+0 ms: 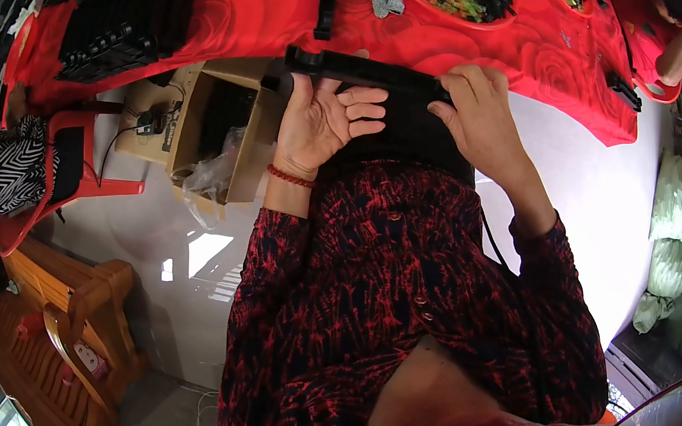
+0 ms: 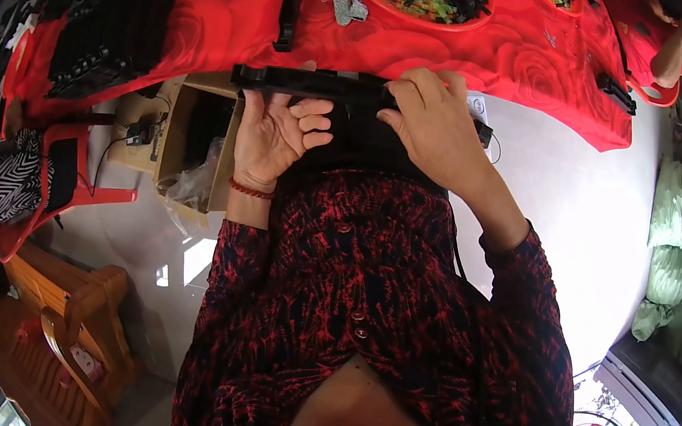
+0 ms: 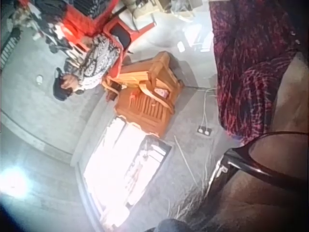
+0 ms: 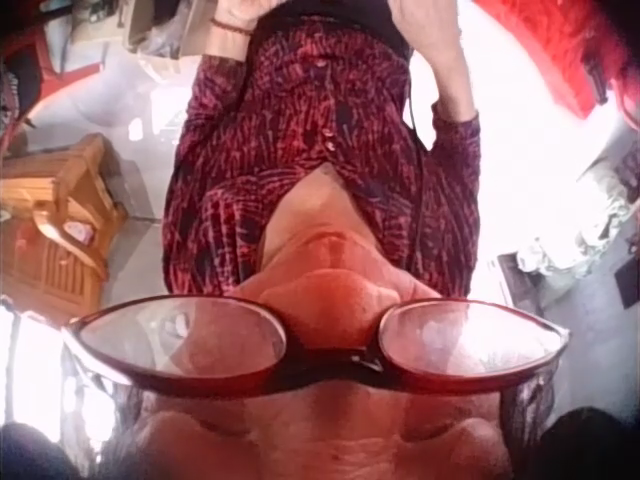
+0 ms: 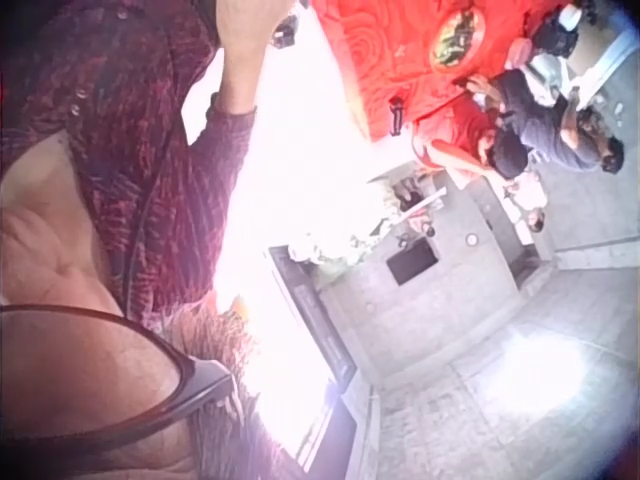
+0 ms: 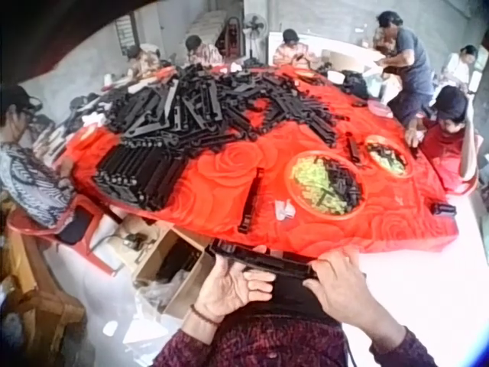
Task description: The person assembles black plastic parts by hand, holding and turning each piece while inserting and pressing smaller components into place.
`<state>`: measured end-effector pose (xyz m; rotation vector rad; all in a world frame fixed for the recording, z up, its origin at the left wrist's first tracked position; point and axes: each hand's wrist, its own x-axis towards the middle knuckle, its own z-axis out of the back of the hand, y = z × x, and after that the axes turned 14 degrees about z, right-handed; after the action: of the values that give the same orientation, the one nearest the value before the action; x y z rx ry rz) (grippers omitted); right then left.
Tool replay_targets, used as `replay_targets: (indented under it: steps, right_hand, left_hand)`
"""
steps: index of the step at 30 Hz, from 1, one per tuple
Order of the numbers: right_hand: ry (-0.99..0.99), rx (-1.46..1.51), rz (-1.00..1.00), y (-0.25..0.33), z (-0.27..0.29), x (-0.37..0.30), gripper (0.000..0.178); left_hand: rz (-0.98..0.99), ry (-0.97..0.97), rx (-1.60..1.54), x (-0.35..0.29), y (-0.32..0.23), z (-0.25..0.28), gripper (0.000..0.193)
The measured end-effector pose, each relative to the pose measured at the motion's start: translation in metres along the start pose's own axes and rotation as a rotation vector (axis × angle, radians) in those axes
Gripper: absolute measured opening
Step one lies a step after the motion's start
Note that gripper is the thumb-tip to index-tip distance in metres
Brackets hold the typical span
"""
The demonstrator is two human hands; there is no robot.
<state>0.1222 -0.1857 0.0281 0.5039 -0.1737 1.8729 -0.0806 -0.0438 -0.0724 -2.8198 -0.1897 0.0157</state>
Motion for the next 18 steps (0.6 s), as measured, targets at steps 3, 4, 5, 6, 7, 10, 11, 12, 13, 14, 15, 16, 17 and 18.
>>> replay_targets:
  steps: [3,4,5,6,7,10,11,12,13,14,15,16,17,18]
  right_hand:
    - [-0.018,0.016,-0.04,0.008,-0.007,-0.001,0.032]
    - [-0.028,0.036,-0.065,0.012,-0.01,-0.002,0.034]
    - [-0.027,0.036,-0.066,0.017,-0.014,-0.002,0.034]
    - [-0.019,0.073,-0.049,0.023,-0.019,-0.001,0.034]
    - [-0.01,0.11,-0.032,0.029,-0.022,0.001,0.035]
    - [0.066,0.331,-0.008,0.038,-0.021,0.005,0.035]
    - [0.067,0.421,-0.032,0.036,-0.021,0.005,0.033]
    - [-0.012,0.411,-0.07,0.035,-0.022,0.006,0.031]
    - [-0.09,0.4,-0.109,0.032,-0.024,0.008,0.029]
    - [-0.174,0.325,-0.056,0.029,-0.024,0.011,0.032]
    - [-0.195,0.3,-0.028,0.028,-0.021,0.016,0.04]
    - [-0.196,0.296,0.006,0.028,-0.02,0.021,0.046]
    - [-0.197,0.291,0.039,0.028,-0.021,0.025,0.051]
    - [-0.196,0.291,0.038,0.03,-0.021,0.028,0.051]
  left_hand:
    - [-0.111,0.076,0.016,0.011,0.004,0.002,0.085]
    - [-0.108,-0.177,0.197,0.01,0.004,-0.002,0.078]
    - [-0.107,-0.177,0.196,0.01,0.006,-0.007,0.078]
    - [-0.184,-0.361,0.248,0.011,0.01,-0.012,0.072]
    - [-0.261,-0.546,0.298,0.012,0.014,-0.014,0.067]
    - [-0.296,-0.603,0.182,0.011,0.014,-0.005,0.061]
    - [-0.275,-0.58,0.149,0.01,0.012,-0.005,0.061]
    - [-0.261,-0.565,0.184,0.01,0.011,-0.007,0.065]
    - [-0.261,-0.568,0.182,0.009,0.01,-0.009,0.065]
    - [-0.227,-0.541,0.22,0.008,0.009,-0.012,0.066]
    - [-0.195,-0.516,0.258,0.008,0.009,-0.014,0.068]
    - [-0.199,-0.603,0.242,0.012,0.013,-0.016,0.073]
    - [-0.202,-0.607,0.24,0.013,0.015,-0.018,0.073]
    - [-0.182,-0.645,0.251,0.015,0.018,-0.021,0.072]
